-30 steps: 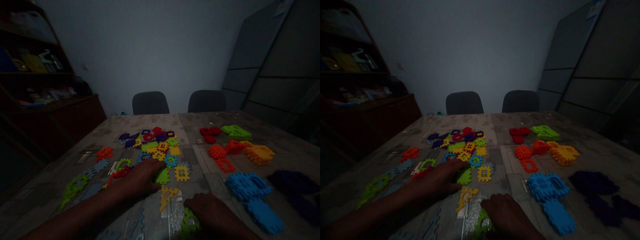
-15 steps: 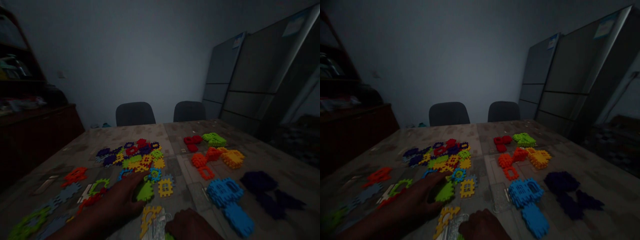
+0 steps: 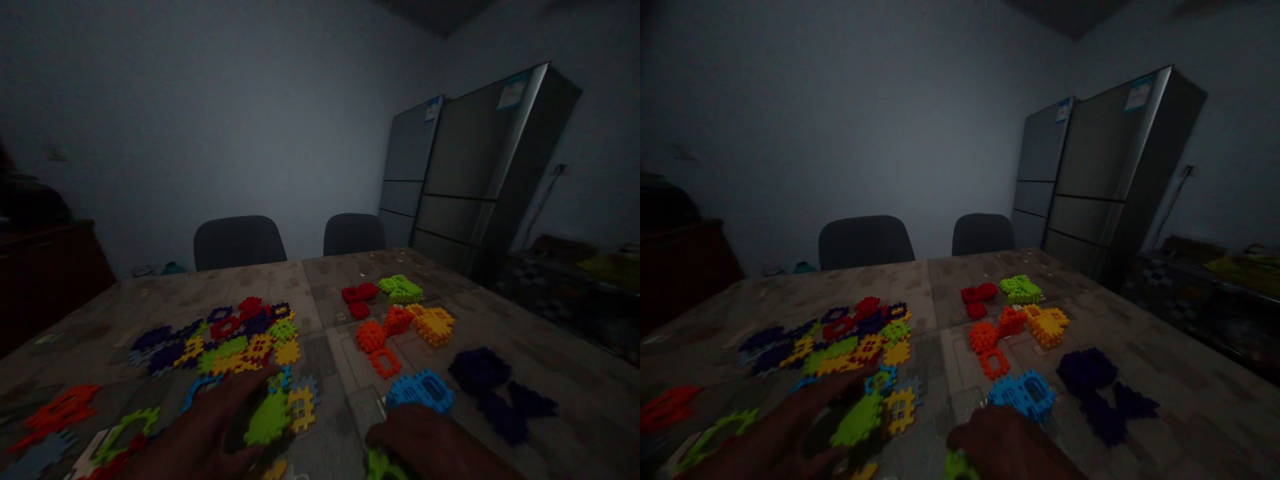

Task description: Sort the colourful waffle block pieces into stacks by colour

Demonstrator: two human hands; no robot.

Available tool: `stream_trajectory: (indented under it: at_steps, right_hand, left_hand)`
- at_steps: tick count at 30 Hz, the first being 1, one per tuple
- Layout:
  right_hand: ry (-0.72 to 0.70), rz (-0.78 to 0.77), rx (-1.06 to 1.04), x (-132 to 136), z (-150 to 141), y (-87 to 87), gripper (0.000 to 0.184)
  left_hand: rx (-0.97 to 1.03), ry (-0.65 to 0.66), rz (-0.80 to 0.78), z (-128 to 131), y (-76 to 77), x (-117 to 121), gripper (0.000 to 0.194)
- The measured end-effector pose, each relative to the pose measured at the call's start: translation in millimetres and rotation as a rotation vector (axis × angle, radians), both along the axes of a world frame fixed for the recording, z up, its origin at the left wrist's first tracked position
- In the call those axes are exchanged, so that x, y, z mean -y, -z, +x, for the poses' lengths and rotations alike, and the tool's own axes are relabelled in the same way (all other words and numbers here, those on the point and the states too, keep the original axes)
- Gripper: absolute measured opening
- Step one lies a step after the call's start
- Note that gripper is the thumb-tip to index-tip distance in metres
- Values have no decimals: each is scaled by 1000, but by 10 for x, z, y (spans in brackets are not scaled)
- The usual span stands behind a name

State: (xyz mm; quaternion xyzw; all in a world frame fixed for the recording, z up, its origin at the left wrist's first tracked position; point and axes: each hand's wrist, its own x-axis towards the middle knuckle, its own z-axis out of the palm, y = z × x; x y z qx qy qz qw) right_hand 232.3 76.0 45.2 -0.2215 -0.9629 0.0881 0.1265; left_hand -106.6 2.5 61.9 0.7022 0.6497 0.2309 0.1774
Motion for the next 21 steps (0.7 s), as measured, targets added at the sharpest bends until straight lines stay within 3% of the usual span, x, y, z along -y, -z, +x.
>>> stream_trajectory:
  at_steps: [2,6,9,13,17,21]
  right_hand:
    - [191,-115,-40,-160,264,-254,48]
    - [400,-159,-57,-730,709,-552,45]
    - [429,-126,-64,-1353,906,-650,45]
    - [491,-79,-45,-2153,978,-686,44]
    - [486,-85,6,-2698,883,-578,39]
    - [451,-113,91,-2982,744,-417,32]
  left_hand:
    - [-5,9,-18,-14,103,-50,70]
    - [-30,-15,-17,-91,377,-163,68]
    - [-40,-41,45,-113,442,-313,67]
    - [-8,-23,91,6,191,-574,64]
    - [18,11,38,166,-122,-780,66]
    - [9,62,43,181,-105,-984,64]
